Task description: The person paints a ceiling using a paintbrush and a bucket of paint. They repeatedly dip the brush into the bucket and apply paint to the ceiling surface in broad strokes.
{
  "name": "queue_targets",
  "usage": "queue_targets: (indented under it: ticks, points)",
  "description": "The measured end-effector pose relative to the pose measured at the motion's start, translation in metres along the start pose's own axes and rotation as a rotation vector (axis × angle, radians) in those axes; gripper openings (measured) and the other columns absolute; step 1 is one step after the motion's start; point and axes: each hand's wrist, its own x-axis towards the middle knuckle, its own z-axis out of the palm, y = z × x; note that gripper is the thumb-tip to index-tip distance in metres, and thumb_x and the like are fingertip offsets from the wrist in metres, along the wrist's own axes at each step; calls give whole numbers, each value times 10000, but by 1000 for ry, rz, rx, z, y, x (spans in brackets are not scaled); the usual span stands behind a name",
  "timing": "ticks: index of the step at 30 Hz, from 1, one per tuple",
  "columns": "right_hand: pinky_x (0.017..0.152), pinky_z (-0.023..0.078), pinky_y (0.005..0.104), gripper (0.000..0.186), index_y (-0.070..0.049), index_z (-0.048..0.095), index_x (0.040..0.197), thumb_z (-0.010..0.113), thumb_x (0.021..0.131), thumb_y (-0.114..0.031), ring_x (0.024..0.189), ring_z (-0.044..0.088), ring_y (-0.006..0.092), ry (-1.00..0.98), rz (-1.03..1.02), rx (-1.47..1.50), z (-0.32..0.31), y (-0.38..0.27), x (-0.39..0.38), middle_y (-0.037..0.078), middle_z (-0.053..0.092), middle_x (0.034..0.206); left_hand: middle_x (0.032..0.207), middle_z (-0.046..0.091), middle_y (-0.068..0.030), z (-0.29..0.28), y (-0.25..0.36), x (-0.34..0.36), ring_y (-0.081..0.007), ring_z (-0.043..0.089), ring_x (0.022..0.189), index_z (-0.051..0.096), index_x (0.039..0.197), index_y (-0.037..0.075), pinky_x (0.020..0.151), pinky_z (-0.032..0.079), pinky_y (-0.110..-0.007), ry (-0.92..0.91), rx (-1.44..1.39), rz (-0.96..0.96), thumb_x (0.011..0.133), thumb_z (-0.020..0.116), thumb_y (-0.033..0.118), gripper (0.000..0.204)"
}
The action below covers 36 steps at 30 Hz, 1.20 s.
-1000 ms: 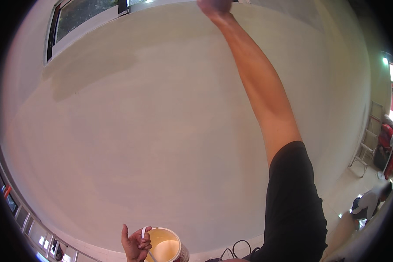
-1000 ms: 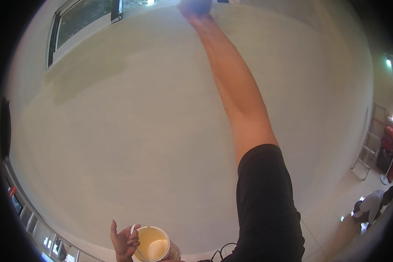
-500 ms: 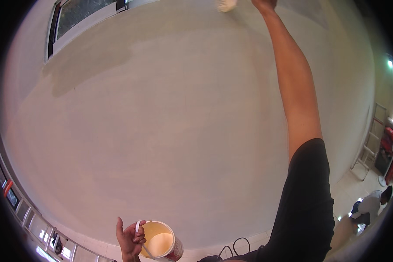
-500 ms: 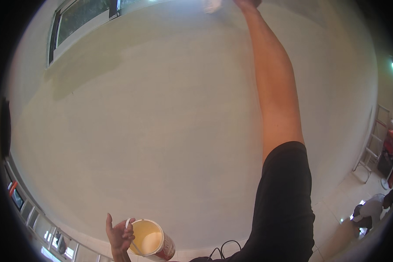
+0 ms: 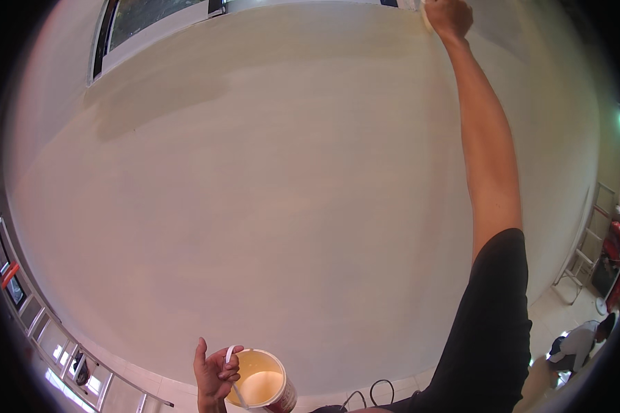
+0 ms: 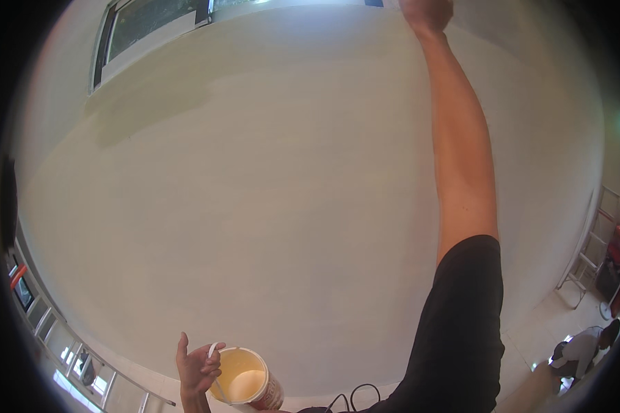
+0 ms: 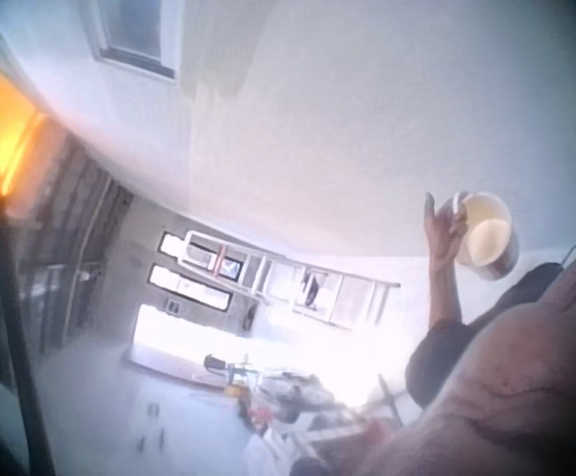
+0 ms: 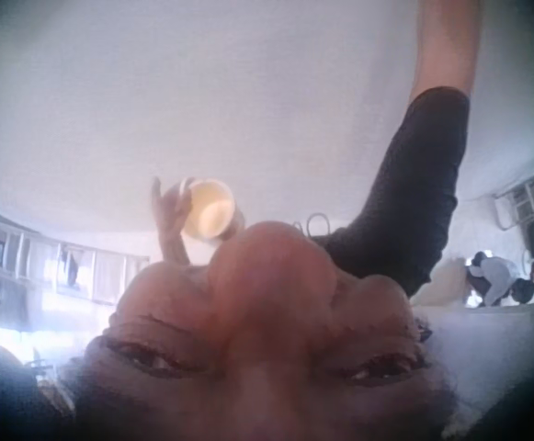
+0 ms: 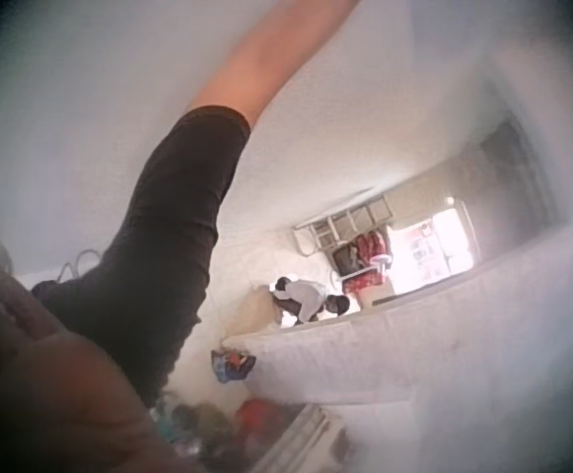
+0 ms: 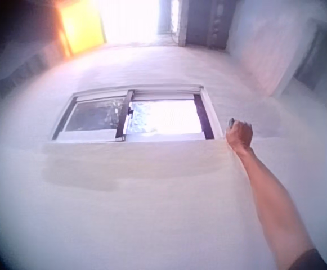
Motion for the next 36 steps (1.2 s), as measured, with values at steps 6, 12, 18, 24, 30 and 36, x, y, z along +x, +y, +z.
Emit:
queue_targets:
  ticks: [6, 12, 18, 24, 30, 36]
  points:
    - [809, 519, 509, 285, -44, 735, 772, 615, 921, -256, 769, 680, 399, -81, -129, 340, -23, -128, -37, 230, 691, 751, 648, 432, 32, -7, 6, -11, -45, 263, 460, 617, 1169, -107, 462, 204, -214, 55, 63, 33, 931, 295, 814, 1004]
    - [787, 570, 500, 354, 4, 724, 839, 699, 817, -348, 904, 711, 426, -176, 127, 500, -78, -77, 21, 260, 721, 886, 618, 427, 28, 2, 11, 5, -38, 271, 450, 606, 1131, -111, 438, 209, -197, 60, 122, 20, 891, 328, 854, 1033]
    - [798, 536, 537, 280, -3, 728, 792, 616, 851, -253, 830, 689, 425, -155, 31, -3, -52, 6, -26, 248, 713, 821, 635, 448, 19, -6, 13, -14, -32, 301, 458, 594, 1151, -118, 429, 229, -173, 42, 80, 14, 911, 333, 832, 1014]
    - [815, 545, 517, 335, -14, 750, 814, 614, 842, -319, 805, 712, 405, -160, -163, -49, -61, -9, -49, 223, 725, 786, 674, 420, 37, -19, 25, -2, -26, 246, 480, 590, 1201, -109, 461, 184, -193, -54, 65, -42, 954, 311, 785, 968]
    - [798, 501, 512, 151, -10, 707, 748, 634, 786, -136, 789, 666, 375, 58, -263, 258, -68, -170, -99, 218, 684, 745, 679, 420, 33, -26, 21, -5, -29, 261, 495, 583, 1214, -114, 465, 206, -187, -68, 65, -91, 969, 304, 757, 947]
    - [794, 499, 470, 146, -47, 727, 753, 650, 786, -166, 763, 698, 330, 52, -304, 552, -84, -328, -129, 185, 706, 747, 675, 441, 9, -26, 16, 0, -33, 286, 498, 575, 1209, -133, 466, 220, -183, -102, 101, -113, 947, 279, 784, 998]
